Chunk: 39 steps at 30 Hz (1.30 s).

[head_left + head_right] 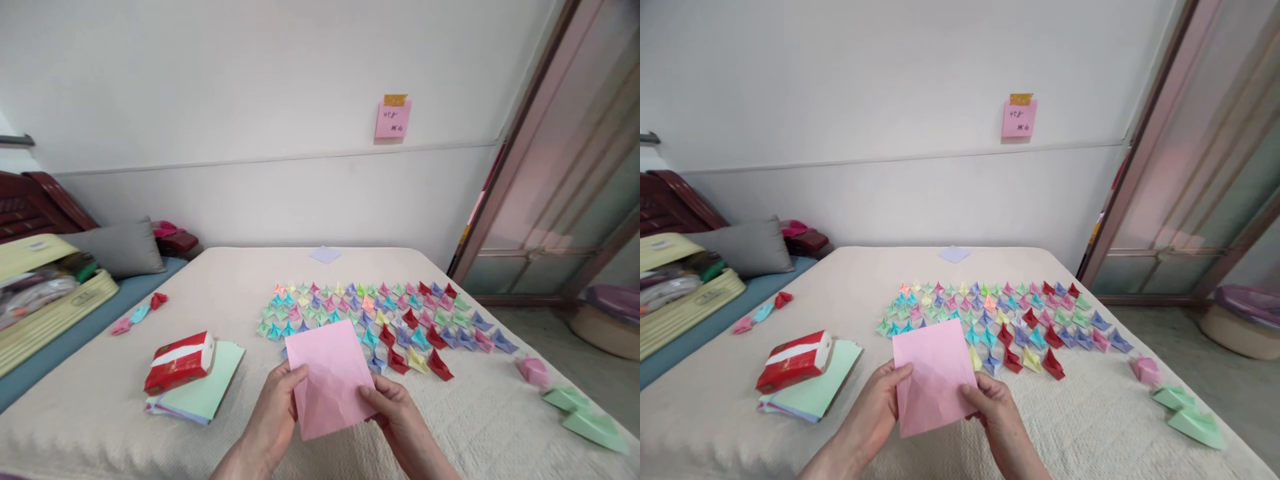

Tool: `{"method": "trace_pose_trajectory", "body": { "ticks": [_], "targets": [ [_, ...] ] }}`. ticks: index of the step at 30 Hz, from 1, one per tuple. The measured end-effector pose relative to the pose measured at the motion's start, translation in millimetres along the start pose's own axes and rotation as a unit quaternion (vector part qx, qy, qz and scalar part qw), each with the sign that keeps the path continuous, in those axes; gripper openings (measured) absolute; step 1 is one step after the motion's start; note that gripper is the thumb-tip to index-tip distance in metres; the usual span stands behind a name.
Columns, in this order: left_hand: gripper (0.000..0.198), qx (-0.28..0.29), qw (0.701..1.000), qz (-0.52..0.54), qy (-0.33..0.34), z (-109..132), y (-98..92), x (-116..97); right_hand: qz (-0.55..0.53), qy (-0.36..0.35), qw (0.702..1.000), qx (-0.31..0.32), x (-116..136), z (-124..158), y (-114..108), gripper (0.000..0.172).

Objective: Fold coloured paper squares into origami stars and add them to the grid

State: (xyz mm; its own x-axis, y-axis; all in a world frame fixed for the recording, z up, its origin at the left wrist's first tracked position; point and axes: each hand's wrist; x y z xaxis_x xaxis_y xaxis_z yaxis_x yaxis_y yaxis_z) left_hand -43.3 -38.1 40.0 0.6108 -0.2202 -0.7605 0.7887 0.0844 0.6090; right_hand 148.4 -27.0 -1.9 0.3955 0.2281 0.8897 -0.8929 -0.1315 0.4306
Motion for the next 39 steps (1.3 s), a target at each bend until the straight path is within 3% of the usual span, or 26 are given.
{"method": "trace_pose_trajectory", "body": {
  "ticks": [6, 13, 17, 19, 21, 25, 28, 33, 39],
  "targets": [
    [0.034, -0.008, 1.000, -0.001, 0.001, -1.5, -2.5, -2.5, -0.019, -0.010, 1.000, -0.014, 1.6, -2.8, 3.4, 0.027],
    [0.033, -0.007, 0.999, -0.048, -0.012, -1.8, -6.1, -2.7, -0.022, -0.027, 0.999, 0.019, 14.7, 1.5, 8.0, 0.019],
    [0.035, -0.017, 0.998, -0.066, -0.015, -0.8, -7.2, -1.3, -0.054, -0.074, 0.996, 0.011, 20.8, 4.4, 18.0, 0.078],
    [0.035, -0.015, 0.998, -0.064, -0.011, -0.5, -6.1, -1.7, -0.052, -0.085, 0.995, 0.010, 19.1, 4.3, 17.8, 0.084],
    [0.034, -0.005, 0.998, -0.060, -0.008, -0.4, -4.9, -2.1, -0.020, -0.088, 0.996, 0.005, 15.8, 3.3, 11.7, 0.072],
    [0.033, 0.005, 0.999, -0.049, -0.006, -1.8, -5.0, -1.3, 0.124, -0.077, 0.989, -0.028, 13.6, 1.0, -8.0, 0.027],
    [0.031, 0.005, 0.999, -0.036, -0.013, -3.3, -6.2, -1.2, 0.172, -0.039, 0.984, 0.009, 19.2, 2.1, -15.4, 0.030],
    [0.037, 0.026, 0.998, -0.034, -0.041, -2.8, -4.0, -4.3, 0.167, -0.019, 0.979, 0.113, 24.9, 4.5, -11.7, 0.035],
    [0.034, 0.034, 0.998, -0.049, -0.035, 1.6, 1.8, -4.6, 0.169, -0.062, 0.981, 0.068, 17.5, 3.4, -5.1, 0.021]
  ]
}}
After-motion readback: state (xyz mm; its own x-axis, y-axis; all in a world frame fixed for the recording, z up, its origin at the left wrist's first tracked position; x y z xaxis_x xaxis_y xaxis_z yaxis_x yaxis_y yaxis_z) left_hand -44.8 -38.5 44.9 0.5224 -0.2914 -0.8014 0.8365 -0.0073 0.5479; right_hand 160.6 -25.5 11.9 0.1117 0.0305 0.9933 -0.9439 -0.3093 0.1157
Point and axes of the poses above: each hand's wrist, its own z-axis away from the middle knuckle, its own y-axis out of the palm, x = y × z
